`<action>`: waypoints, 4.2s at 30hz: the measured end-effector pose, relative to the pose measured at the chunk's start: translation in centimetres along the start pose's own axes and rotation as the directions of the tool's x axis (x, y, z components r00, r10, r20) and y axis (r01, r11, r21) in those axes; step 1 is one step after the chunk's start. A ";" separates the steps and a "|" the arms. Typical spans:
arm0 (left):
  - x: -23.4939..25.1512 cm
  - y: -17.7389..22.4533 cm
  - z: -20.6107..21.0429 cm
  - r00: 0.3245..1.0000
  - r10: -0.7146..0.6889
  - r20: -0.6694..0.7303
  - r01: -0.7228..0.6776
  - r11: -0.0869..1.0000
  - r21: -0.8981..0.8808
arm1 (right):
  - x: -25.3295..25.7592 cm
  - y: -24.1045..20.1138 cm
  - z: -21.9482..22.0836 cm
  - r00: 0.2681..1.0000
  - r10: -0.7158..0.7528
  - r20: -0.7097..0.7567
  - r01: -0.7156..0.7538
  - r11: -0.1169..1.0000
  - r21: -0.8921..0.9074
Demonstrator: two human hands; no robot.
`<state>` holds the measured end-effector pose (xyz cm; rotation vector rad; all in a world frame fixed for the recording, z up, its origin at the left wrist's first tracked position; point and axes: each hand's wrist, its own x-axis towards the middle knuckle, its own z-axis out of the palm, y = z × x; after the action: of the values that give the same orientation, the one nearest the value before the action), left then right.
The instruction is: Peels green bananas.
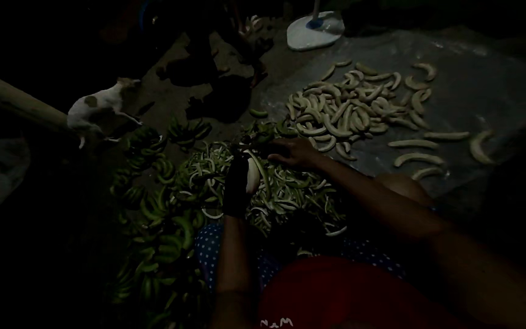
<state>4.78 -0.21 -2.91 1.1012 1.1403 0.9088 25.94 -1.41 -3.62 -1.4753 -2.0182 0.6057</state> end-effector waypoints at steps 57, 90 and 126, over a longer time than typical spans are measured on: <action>2.1 -2.8 -2.5 0.975 -0.182 0.125 0.219 0.724 -0.654 | 0.3 2.1 3.8 0.902 -0.400 -0.161 0.348 0.896 -0.275; -0.8 -4.0 -1.1 0.986 0.146 -0.083 -0.123 0.964 0.235 | -1.4 1.5 3.7 0.969 -0.240 -0.056 0.225 0.954 -0.197; 1.0 -3.4 0.0 0.996 0.006 -0.089 -0.052 0.848 -0.527 | 0.7 0.0 2.1 0.993 0.032 0.112 -0.033 0.999 0.002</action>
<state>5.03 -0.04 -6.43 0.6288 0.8597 1.2141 24.38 -0.86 -5.05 -1.5052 -2.0793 0.7195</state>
